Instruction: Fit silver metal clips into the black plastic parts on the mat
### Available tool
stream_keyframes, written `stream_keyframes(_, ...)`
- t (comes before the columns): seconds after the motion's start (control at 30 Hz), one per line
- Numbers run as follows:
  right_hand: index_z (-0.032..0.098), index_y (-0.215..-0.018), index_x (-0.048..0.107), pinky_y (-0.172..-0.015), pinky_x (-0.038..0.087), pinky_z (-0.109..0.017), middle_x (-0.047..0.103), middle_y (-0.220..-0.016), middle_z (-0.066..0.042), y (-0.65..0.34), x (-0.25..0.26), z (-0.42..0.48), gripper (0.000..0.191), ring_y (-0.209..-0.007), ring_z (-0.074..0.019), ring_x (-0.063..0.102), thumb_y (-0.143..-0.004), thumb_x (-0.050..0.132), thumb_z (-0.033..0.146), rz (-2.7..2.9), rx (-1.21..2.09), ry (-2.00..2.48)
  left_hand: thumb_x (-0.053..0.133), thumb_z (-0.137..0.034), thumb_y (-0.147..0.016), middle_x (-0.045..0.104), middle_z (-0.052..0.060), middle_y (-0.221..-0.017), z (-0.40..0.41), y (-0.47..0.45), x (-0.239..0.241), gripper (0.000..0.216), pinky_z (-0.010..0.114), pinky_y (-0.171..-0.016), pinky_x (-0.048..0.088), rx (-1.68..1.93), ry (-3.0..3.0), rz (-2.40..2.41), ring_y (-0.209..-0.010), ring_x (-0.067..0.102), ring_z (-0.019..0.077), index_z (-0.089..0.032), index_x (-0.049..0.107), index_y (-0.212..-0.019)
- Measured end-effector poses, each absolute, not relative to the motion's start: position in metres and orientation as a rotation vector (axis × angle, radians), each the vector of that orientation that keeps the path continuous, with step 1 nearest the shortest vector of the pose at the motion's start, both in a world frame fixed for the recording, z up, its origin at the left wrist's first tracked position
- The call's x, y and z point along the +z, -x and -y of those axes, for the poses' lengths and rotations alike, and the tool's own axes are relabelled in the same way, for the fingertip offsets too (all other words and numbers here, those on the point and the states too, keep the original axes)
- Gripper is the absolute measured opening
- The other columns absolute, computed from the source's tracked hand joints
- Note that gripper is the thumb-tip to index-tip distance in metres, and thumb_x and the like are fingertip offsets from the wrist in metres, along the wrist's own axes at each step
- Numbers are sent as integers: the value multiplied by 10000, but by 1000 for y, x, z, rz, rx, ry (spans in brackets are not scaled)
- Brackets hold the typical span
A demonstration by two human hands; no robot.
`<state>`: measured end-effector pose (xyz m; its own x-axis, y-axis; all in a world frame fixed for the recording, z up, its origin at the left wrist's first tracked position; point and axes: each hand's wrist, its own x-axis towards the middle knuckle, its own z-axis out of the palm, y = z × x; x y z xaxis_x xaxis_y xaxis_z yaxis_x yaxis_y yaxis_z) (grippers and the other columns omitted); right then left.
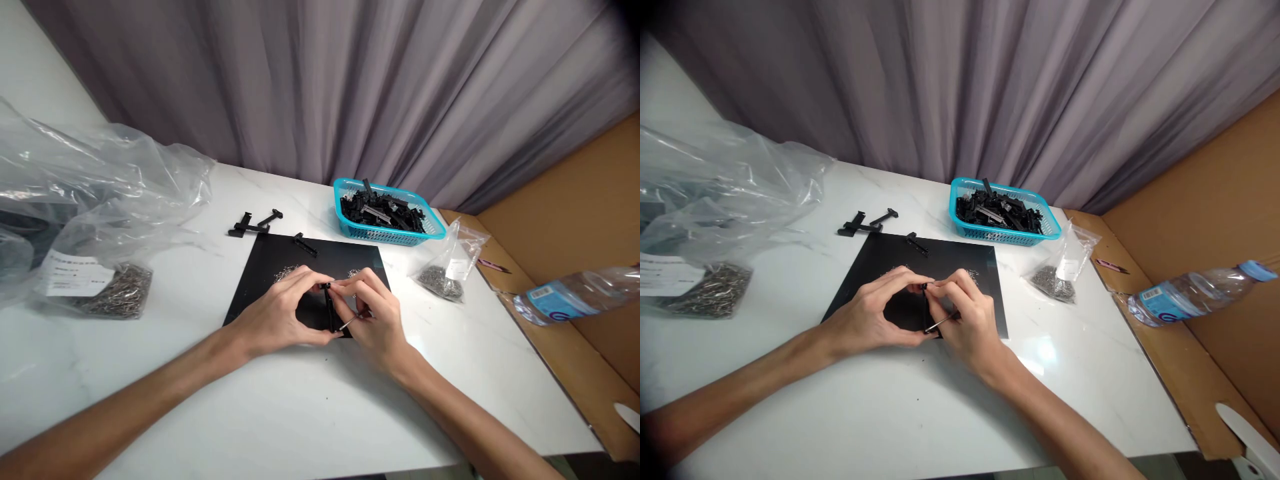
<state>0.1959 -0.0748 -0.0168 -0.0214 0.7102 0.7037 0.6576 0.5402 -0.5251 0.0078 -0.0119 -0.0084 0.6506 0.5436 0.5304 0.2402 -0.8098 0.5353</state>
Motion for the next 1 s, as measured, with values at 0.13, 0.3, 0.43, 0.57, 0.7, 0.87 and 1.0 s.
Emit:
stream_keyframes(0.13,201,-928,703,-459,409,-252,646,-928,-54,-202,-9,74,95,-589,-96,521,-962,623,164,1761,204,1145,851,-251,-727,637,20,-1005,11,-7,-8,522,344,-869,554,955,-2448,-629,-937,647,202,-213,594,-1180)
stream_keyframes(0.3,208,-887,744,-529,407,-259,679,-946,-42,-214,6,71,89,-630,-102,502,-940,686,250,1678,595,1201,877,-364,-728,636,16,-983,12,-6,-10,539,361,-876,553,858,-2441,-686,-939,642,212,-220,598,-1166)
stream_keyframes(0.43,206,-867,728,-505,331,-256,639,-793,3,-220,9,65,204,-566,-88,430,-912,737,404,1439,952,1234,884,-375,-730,637,16,-992,11,-7,-10,584,364,-888,553,859,-2423,-681,-941,640,208,-222,577,-1203)
stream_keyframes(0.57,200,-877,723,-475,289,-248,631,-763,14,-222,6,61,289,-549,-84,412,-822,817,468,1290,1090,1228,878,-346,-738,633,19,-996,11,-7,-9,575,363,-877,554,849,-2429,-669,-950,643,209,-228,575,-1212)
stream_keyframes(0.7,188,-837,723,-472,226,-251,597,-663,36,-223,6,59,331,-520,-75,359,-747,876,468,1291,1106,1227,856,-342,-757,654,22,-1027,12,-7,-8,541,365,-913,561,827,-2430,-641,-969,652,210,-233,577,-1207)
stream_keyframes(0.87,180,-818,714,-470,220,-248,557,-610,50,-222,7,59,360,-511,-74,349,-734,880,489,1324,1130,1211,849,-341,-761,649,28,-1033,11,-6,-6,507,371,-921,564,780,-2444,-633,-967,649,213,-222,581,-1174)
stream_keyframes(1.0,182,-815,691,-452,243,-238,570,-620,45,-217,6,58,427,-507,-78,377,-711,877,553,1352,1149,1220,840,-298,-755,628,23,-995,11,-6,-7,453,360,-873,561,787,-2467,-613,-939,634,212,-217,575,-1114)
